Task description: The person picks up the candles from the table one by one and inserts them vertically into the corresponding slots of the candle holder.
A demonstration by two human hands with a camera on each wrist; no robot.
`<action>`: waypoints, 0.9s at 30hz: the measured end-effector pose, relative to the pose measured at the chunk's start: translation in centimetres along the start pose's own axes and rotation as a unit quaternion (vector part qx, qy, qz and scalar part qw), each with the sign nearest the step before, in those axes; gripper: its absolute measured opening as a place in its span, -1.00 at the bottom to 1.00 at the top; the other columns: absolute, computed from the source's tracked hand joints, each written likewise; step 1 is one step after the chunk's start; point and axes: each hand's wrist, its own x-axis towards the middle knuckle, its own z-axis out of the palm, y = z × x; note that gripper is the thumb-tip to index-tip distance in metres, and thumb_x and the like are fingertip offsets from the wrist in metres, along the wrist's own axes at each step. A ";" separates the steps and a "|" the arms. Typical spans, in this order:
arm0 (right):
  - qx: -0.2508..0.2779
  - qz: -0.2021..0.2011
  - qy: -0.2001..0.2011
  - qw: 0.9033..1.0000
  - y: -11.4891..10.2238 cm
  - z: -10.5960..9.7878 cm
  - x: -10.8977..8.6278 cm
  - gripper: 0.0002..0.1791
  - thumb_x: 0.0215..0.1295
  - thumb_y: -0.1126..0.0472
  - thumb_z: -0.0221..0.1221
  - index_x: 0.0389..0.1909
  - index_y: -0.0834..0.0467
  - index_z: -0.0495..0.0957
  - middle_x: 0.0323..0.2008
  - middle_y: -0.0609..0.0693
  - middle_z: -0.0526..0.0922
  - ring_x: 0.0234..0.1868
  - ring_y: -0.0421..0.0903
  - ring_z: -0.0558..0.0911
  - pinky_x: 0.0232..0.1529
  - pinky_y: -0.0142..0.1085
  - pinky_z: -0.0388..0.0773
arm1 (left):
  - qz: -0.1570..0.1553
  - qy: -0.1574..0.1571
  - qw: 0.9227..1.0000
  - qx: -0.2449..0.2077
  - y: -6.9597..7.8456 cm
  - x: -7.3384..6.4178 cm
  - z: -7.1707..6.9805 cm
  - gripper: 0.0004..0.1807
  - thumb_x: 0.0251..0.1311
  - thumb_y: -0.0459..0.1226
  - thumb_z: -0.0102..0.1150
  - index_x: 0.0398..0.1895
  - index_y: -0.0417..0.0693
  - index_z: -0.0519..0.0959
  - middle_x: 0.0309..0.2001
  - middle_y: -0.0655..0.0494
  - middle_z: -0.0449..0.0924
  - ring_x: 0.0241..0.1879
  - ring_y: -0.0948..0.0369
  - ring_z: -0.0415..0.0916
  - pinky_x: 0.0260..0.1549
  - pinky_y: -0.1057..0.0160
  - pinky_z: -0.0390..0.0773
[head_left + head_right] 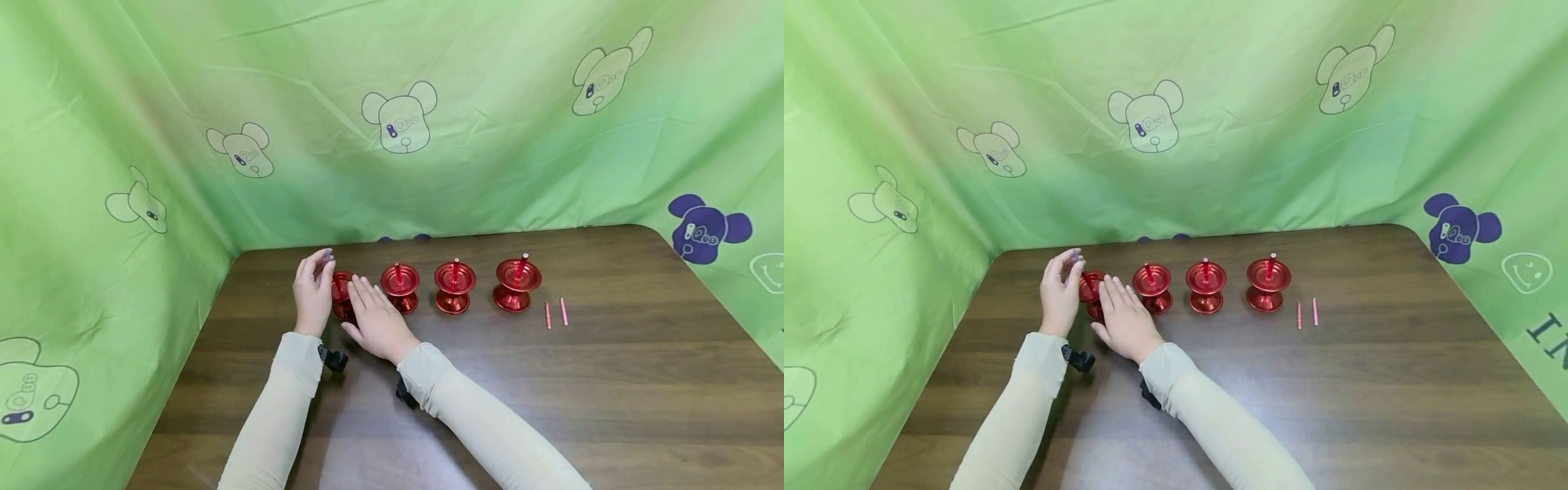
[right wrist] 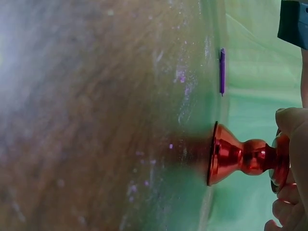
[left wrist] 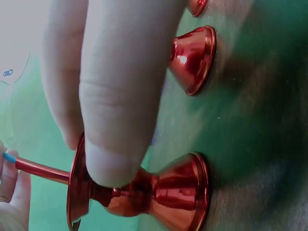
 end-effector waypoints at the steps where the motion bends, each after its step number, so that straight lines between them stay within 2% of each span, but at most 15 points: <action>1: -0.001 0.000 -0.001 1.000 0.0 0.0 0.0 -0.17 0.52 -0.11 0.08 0.55 0.33 0.08 0.56 0.24 0.08 0.58 0.11 0.07 0.55 -0.07 0.00 | -0.002 -0.001 1.000 -0.004 0.0 0.0 -0.1 -0.74 0.38 -0.45 0.17 0.09 -0.34 0.60 -0.02 -0.23 0.56 0.05 -0.05 0.59 0.11 0.38 0.55; 7: -0.001 0.006 -0.004 1.000 -0.1 -0.1 0.1 -0.17 0.53 -0.11 0.07 0.55 0.33 0.08 0.57 0.24 0.08 0.58 0.12 0.06 0.55 -0.06 0.02 | -0.009 -0.008 1.000 -0.005 0.1 -0.1 -0.6 -0.71 0.38 -0.45 0.17 0.13 -0.34 0.59 -0.03 -0.25 0.56 0.04 -0.08 0.59 0.10 0.37 0.55; 12: 0.012 0.010 -0.004 1.000 -0.3 -0.2 0.0 -0.18 0.53 -0.11 0.07 0.55 0.33 0.08 0.57 0.24 0.07 0.59 0.12 0.06 0.54 -0.04 0.04 | -0.022 -0.011 1.000 0.011 0.7 -0.1 -1.3 -0.73 0.41 -0.42 0.15 0.12 -0.31 0.59 -0.02 -0.21 0.56 0.04 -0.02 0.57 0.09 0.38 0.54; 17: 0.026 0.013 -0.003 1.000 -0.3 -0.4 -0.1 -0.19 0.54 -0.10 0.05 0.57 0.30 0.06 0.58 0.22 0.05 0.59 0.10 0.04 0.54 -0.02 0.04 | -0.041 -0.001 0.999 0.026 1.0 -0.3 -2.5 -0.75 0.46 -0.36 0.11 0.10 -0.30 0.57 0.01 -0.20 0.55 0.06 0.03 0.54 0.14 0.16 0.55; 22: 0.044 0.009 0.005 0.999 -0.2 -0.7 -0.1 -0.21 0.56 -0.09 0.03 0.59 0.24 0.02 0.59 0.18 0.03 0.60 0.09 0.01 0.54 -0.01 0.02 | -0.075 -0.005 0.996 0.041 1.0 -0.6 -3.8 -0.73 0.50 -0.33 0.05 0.12 -0.31 0.54 0.03 -0.22 0.54 0.07 -0.02 0.54 0.16 -0.01 0.53; 27: 0.048 0.000 0.022 0.999 -0.4 -1.1 -0.5 -0.22 0.56 -0.10 0.03 0.60 0.20 0.04 0.59 0.13 0.07 0.60 0.07 0.03 0.55 0.00 0.01 | -0.103 -0.041 0.990 0.091 0.6 -1.0 -5.1 -0.73 0.47 -0.36 0.08 0.13 -0.32 0.52 0.02 -0.25 0.54 0.04 -0.09 0.55 0.11 -0.06 0.57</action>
